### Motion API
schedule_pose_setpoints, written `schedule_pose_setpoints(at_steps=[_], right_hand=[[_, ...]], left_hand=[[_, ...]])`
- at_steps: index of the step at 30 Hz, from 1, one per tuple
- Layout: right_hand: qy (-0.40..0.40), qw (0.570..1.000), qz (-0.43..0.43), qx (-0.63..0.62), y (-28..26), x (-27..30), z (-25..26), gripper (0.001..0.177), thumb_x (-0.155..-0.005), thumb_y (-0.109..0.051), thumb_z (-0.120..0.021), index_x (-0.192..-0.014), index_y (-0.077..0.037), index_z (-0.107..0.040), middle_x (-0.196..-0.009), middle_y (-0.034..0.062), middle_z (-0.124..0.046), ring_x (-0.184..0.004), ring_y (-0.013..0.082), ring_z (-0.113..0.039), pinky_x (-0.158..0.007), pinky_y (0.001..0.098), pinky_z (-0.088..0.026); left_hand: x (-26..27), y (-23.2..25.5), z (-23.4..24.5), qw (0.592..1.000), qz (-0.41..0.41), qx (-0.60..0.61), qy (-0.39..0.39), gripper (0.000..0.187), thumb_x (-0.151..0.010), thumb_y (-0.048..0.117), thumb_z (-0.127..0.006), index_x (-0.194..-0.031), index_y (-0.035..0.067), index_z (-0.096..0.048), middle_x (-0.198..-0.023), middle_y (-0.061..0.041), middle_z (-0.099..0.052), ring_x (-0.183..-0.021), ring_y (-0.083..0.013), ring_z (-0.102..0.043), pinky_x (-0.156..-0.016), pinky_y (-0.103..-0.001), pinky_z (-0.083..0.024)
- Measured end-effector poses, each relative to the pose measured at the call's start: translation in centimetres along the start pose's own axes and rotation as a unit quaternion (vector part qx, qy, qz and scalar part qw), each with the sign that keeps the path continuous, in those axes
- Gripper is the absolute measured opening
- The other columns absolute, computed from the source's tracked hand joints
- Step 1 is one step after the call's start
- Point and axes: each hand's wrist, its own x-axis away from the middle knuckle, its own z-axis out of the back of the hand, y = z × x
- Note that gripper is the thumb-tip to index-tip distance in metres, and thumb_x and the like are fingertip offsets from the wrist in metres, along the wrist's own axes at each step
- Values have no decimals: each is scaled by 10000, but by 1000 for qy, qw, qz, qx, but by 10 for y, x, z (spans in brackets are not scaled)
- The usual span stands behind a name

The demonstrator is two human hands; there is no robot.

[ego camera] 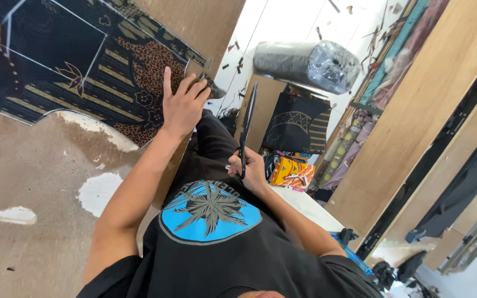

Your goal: The person uses a handheld electric trimmer to cut a patterned fabric sheet on a wooden workbench, then switches to scissors to trim the edges. The person stacks the cut pieces and writes on a small paper note.

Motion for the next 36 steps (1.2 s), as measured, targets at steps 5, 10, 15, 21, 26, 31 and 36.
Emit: schedule_pose_setpoints(at_steps=[5, 10, 15, 21, 26, 31, 36], right_hand=[[-1, 994, 6, 113, -30, -7, 5, 261, -910, -230, -793, -861, -28, -635, -666, -2, -619, -595, 70, -579, -555, 229, -470], [-16, 932, 86, 352, -62, -33, -4, 385, -810, -373, -867, -804, -37, -680, -642, 46, -633, -585, 113, -574, -544, 282, -450], [-112, 828, 172, 522, -90, -66, -38, 535, -749, -543, -880, -798, -42, -698, -681, 156, -674, -639, 328, -657, -611, 428, -493], [-291, 706, 228, 604, -85, -93, -131, 666, -683, -641, -855, -833, -18, -673, -742, 180, -686, -712, 373, -691, -701, 463, -534], [-421, 669, 307, 530, -31, -94, -234, 746, -686, -569, -867, -1108, -26, -578, -971, 173, -698, -873, 371, -710, -766, 454, -562], [-437, 530, 362, 630, 9, -78, -349, 497, -778, -470, -806, -1044, -66, -691, -1097, 160, -692, -982, 385, -709, -781, 504, -576], [-460, 378, 351, 723, 9, -60, -396, 280, -895, -274, -706, -1128, -126, -747, -1202, 154, -723, -1077, 341, -728, -879, 466, -593]], left_hand=[[35, 16, 31, 964, 136, 228, -9, 146, -957, 175, -733, -1085, 104, -734, -1050, -58, -718, -1046, -295, -634, -980, -428, -449], [186, 33, 80, 879, 357, 316, 18, 186, -990, 135, -638, -1145, 43, -684, -1111, -145, -721, -984, -318, -705, -845, -372, -548], [382, 132, 106, 802, 553, 225, 0, 199, -1005, 159, -611, -1155, 58, -694, -970, -156, -717, -819, -315, -702, -744, -370, -544], [515, 261, 66, 582, 744, 47, -324, 669, -820, 385, -704, -1445, 256, -503, -1446, -106, -536, -1178, -379, -611, -852, -504, -550], [486, 256, 9, 546, 766, 259, -220, 717, -890, 423, -674, -1518, 168, -439, -1415, -181, -607, -1212, -371, -657, -971, -435, -531], [394, 219, -11, 678, 668, 303, 44, 487, -900, 285, -612, -1349, 95, -609, -1306, -184, -676, -1196, -387, -645, -961, -432, -523], [343, 190, 72, 764, 614, 158, 122, 323, -947, 160, -579, -1234, 49, -675, -1167, -192, -691, -1091, -403, -642, -894, -459, -515]])
